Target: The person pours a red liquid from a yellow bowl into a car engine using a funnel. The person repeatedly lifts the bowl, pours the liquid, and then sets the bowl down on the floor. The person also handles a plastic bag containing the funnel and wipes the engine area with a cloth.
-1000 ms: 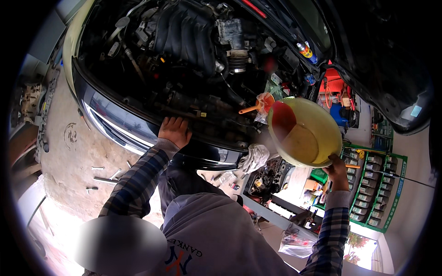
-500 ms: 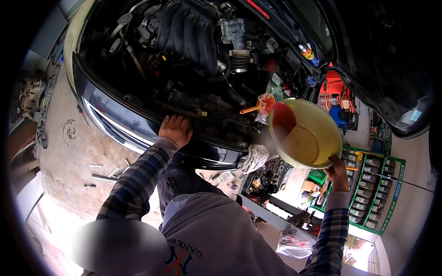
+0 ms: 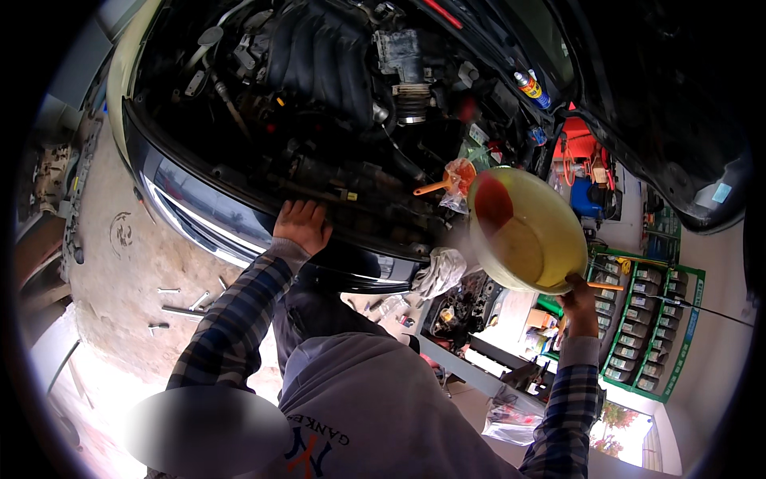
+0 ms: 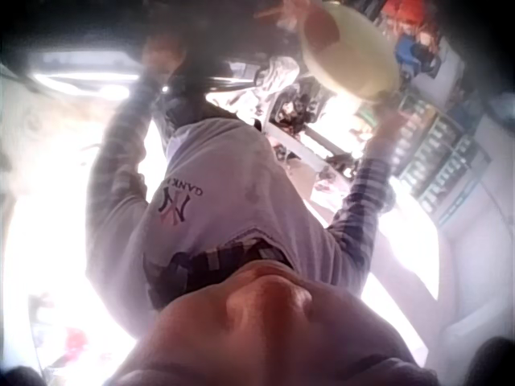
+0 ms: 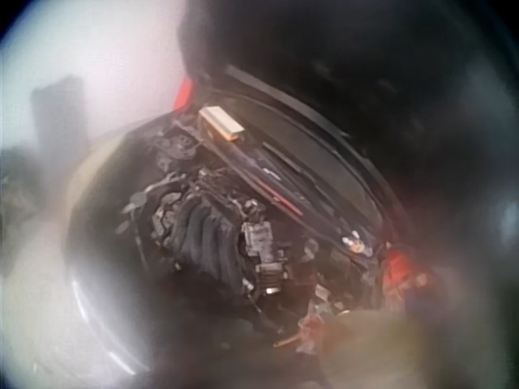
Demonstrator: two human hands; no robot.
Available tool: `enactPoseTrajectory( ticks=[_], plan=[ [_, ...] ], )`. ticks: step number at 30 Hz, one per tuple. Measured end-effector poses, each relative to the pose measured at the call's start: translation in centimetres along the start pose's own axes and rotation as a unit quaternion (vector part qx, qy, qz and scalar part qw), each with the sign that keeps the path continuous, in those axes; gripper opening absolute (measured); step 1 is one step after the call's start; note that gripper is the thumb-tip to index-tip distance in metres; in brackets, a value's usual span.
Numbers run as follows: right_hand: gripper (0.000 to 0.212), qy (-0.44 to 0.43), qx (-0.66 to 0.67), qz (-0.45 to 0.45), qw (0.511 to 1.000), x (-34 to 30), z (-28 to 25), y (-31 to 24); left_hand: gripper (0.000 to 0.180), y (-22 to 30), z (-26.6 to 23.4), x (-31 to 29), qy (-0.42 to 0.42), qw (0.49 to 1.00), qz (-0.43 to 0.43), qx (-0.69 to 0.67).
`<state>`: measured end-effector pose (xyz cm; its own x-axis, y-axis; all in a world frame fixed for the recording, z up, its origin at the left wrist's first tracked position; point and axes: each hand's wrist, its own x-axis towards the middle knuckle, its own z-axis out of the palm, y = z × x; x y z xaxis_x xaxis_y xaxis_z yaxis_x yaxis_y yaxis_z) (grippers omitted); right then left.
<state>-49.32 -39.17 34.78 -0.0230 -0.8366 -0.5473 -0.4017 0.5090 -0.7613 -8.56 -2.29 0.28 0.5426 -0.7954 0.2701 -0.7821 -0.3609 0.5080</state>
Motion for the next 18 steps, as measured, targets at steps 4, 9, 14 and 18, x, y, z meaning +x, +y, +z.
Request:
enactPoseTrajectory(
  ticks=[4, 9, 14, 18],
  plan=[
    [0.017, 0.038, 0.046, -0.005, 0.998, -0.9, 0.0, 2.9, 0.03, 0.4, -0.3, 0.3, -0.001, 1.0, -0.001, 0.002],
    [0.022, 0.06, 0.102, -0.006, 0.993, -3.2, -0.2, 5.7, 0.03, 0.4, -0.4, 0.5, 0.006, 1.0, 0.006, 0.005],
    [0.03, 0.046, 0.162, -0.006, 0.986, -4.9, -2.4, 10.0, 0.03, 0.7, -0.3, 0.7, 0.013, 1.0, 0.01, 0.016],
    [0.031, 0.058, 0.204, -0.007, 0.977, -7.6, -2.8, 14.2, 0.032, 1.1, -0.1, 0.8, 0.01, 0.998, 0.014, 0.055]
  ],
)
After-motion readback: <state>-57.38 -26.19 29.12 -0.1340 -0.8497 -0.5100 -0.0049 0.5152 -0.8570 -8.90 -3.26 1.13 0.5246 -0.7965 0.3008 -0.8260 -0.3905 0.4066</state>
